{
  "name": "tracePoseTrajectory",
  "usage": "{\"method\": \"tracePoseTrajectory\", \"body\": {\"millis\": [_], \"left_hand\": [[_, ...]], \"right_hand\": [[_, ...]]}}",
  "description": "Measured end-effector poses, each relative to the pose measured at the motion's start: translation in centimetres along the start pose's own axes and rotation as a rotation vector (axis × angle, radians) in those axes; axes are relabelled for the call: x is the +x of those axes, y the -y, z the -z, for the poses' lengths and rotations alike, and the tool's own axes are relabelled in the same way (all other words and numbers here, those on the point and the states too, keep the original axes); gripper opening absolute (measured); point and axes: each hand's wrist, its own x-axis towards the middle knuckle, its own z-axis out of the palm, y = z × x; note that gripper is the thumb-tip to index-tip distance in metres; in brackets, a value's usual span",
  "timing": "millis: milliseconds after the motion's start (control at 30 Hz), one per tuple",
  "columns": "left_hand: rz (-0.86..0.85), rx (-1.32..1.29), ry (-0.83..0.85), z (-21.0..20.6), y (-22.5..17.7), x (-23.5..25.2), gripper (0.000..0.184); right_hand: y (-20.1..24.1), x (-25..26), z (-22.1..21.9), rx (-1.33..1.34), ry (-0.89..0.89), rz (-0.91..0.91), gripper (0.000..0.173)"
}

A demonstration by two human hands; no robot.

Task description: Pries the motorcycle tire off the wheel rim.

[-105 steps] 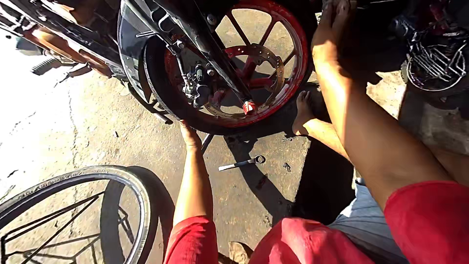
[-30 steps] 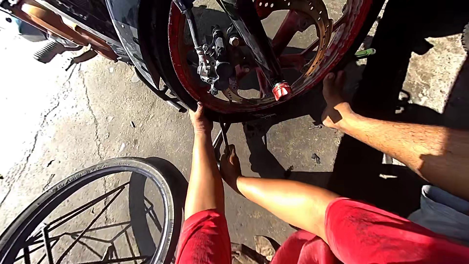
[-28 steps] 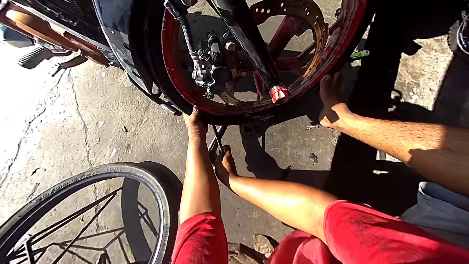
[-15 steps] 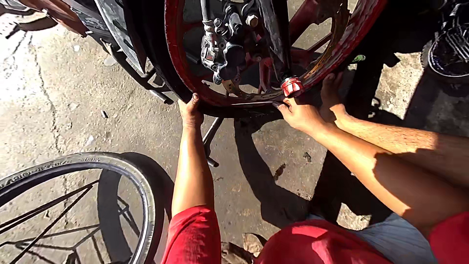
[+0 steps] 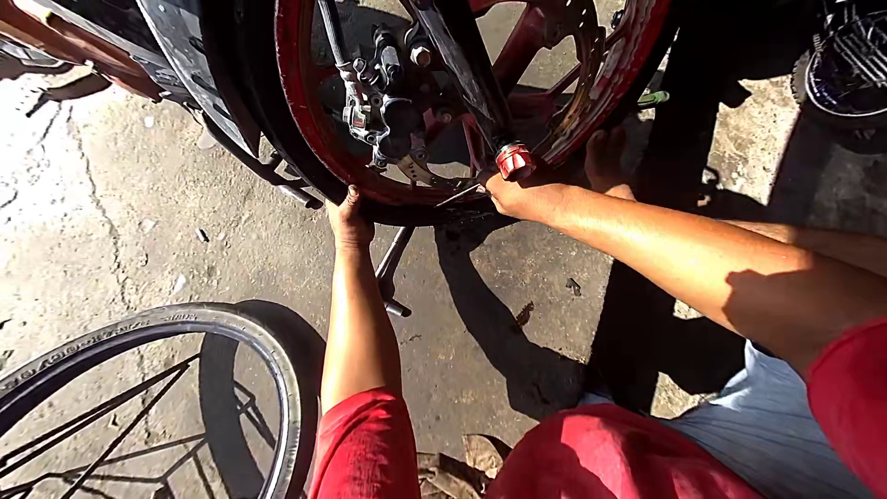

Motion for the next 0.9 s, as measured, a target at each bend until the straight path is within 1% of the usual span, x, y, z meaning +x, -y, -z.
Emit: {"method": "tracePoseTrajectory", "body": {"millis": [33, 100, 133, 167, 200, 233, 267, 300, 467, 633, 733, 800, 833, 900], "left_hand": [[0.004, -0.002, 0.004, 0.0, 0.0, 0.0, 0.088], [0.007, -0.012, 0.0, 0.0, 0.1, 0.1, 0.087], [0.011, -0.016, -0.01, 0.1, 0.2, -0.1, 0.087], [0.009, -0.019, -0.024, 0.0, 0.3, -0.1, 0.087], [0.004, -0.022, -0.031, -0.2, 0.3, -0.2, 0.087], [-0.001, -0.022, -0.043, -0.4, 0.3, -0.2, 0.088], [-0.01, -0.02, -0.058, -0.7, 0.2, -0.2, 0.088], [-0.012, -0.022, -0.069, -0.7, 0.3, -0.2, 0.088], [-0.016, -0.056, -0.078, -0.6, 0.8, -0.1, 0.087], [-0.03, -0.074, -0.075, -0.2, 1.1, 0.3, 0.085], [-0.037, -0.061, -0.059, -0.2, 0.9, 0.5, 0.086], [-0.038, -0.056, -0.065, -0.8, 0.9, -0.1, 0.086], [-0.032, -0.048, -0.058, -0.9, 0.6, -0.2, 0.086], [-0.031, -0.009, -0.034, -0.9, 0.1, 1.3, 0.089]], "right_hand": [[2.4, -0.6, 1.7, 0.017, 0.158, -0.122, 0.023], [5.8, -1.2, 4.0, 0.217, 0.395, -0.34, 0.03], [6.4, -1.2, 4.0, 0.402, 0.464, -0.444, 0.03], [6.6, -1.3, 3.1, 0.618, 0.491, -0.557, 0.025], [7.0, -1.6, 2.1, 0.758, 0.515, -0.641, 0.02], [7.9, -1.9, 1.5, 0.831, 0.538, -0.696, 0.019], [8.7, -2.2, 0.9, 0.863, 0.527, -0.717, 0.017], [9.6, -2.9, -0.1, 0.875, 0.479, -0.718, 0.016], [12.7, -5.6, -4.5, 0.884, 0.267, -0.706, 0.024], [15.5, -5.5, -7.7, 0.968, 0.105, -0.744, 0.026], [17.5, -5.2, -11.0, 0.98, 0.092, -0.784, 0.037], [17.9, -5.0, -14.0, 0.978, 0.167, -0.85, 0.048], [18.4, -4.5, -14.8, 1.007, 0.202, -0.881, 0.05], [18.6, -2.7, -14.6, 1.064, 0.188, -0.888, 0.044]]}}
